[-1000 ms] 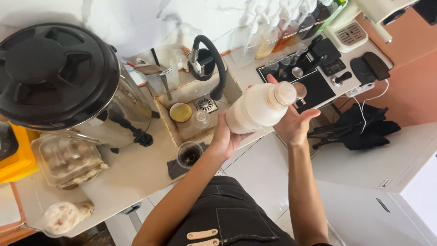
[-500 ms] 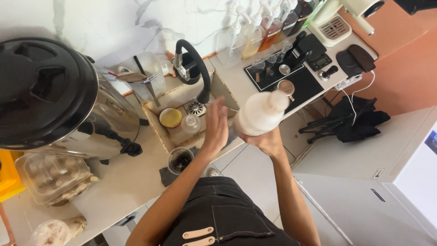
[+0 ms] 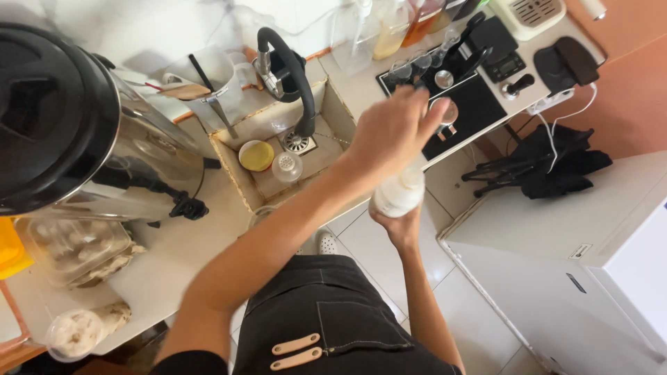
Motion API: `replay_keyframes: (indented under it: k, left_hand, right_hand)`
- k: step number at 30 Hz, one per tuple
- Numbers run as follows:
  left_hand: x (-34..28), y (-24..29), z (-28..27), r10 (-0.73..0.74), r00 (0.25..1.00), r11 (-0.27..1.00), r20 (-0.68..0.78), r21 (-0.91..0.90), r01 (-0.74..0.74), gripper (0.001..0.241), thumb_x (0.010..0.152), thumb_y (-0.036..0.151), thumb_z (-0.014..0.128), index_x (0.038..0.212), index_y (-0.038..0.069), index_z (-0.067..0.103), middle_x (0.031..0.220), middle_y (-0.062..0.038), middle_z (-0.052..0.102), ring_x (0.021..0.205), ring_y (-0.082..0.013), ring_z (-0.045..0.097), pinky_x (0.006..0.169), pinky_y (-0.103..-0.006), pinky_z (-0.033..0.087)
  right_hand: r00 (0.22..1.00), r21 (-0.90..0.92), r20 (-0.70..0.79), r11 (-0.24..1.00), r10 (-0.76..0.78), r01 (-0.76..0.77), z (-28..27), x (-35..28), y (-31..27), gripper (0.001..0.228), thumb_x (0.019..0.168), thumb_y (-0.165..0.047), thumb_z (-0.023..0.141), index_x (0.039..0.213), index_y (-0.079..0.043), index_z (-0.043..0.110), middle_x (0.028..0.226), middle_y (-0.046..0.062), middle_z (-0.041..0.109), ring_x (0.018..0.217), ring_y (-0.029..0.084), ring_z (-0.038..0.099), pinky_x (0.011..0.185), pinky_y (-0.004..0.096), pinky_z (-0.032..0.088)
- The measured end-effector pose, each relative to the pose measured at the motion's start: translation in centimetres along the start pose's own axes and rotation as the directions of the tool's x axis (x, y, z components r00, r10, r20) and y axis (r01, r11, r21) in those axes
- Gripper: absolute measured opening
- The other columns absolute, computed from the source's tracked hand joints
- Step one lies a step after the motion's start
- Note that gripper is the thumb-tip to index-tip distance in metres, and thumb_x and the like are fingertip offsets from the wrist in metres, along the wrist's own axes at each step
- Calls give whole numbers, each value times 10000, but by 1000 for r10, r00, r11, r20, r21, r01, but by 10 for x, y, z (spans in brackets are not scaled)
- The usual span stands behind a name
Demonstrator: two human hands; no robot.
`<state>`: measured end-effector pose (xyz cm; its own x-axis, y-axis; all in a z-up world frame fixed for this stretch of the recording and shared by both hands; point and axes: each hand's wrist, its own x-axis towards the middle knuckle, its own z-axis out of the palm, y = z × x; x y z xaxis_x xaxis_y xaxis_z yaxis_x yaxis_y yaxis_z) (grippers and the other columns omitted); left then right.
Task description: Preparing iced beverages by shaking ingredients and pouring them into cups with toppings.
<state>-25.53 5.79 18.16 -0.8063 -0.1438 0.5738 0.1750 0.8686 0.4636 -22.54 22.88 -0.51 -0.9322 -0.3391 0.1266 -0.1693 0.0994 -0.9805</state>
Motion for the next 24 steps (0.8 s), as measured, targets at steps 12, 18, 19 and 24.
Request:
replay_keyframes:
  k: [12,18,19,24]
  left_hand:
    - [-202,-143,222,-476,864,778,165,-380,501,463,740,205,927,960,14,568,974,-152,555,920,-342,576,807,-440,510]
    - [-177,-114,149,-288,948,941,139,-141,306,537,632,240,912,1055,64,631,1190,-144,635,1293,-429,505,1092,-578,305]
    - [-178,-105,140,-305,947,886,102,-335,321,481,822,259,853,1213,96,626,1309,-124,618,1393,-373,508,1172,-483,362]
    - [-151,-25,34,-134,975,620,179,-752,224,840,796,423,855,1463,86,472,1509,-147,490,1462,-350,468,1227,-459,402]
  right_hand:
    - [966,-69,-84,966,244,-250,-54,-47,8,659,659,-122,925,1234,25,638,1165,126,731,1062,229,707,977,387,576]
    - [973,-149,-32,961,230,-232,-54,-53,-6,660,638,-133,925,1211,19,635,1151,116,722,1059,217,698,963,376,567]
    - [974,-172,-16,958,228,-227,-52,-51,-9,668,632,-129,926,1213,13,628,1145,110,718,1055,217,693,953,373,565]
    - [959,-107,193,976,206,-188,-41,-39,-10,632,672,-118,908,1234,4,646,1144,117,732,1048,234,711,940,373,592]
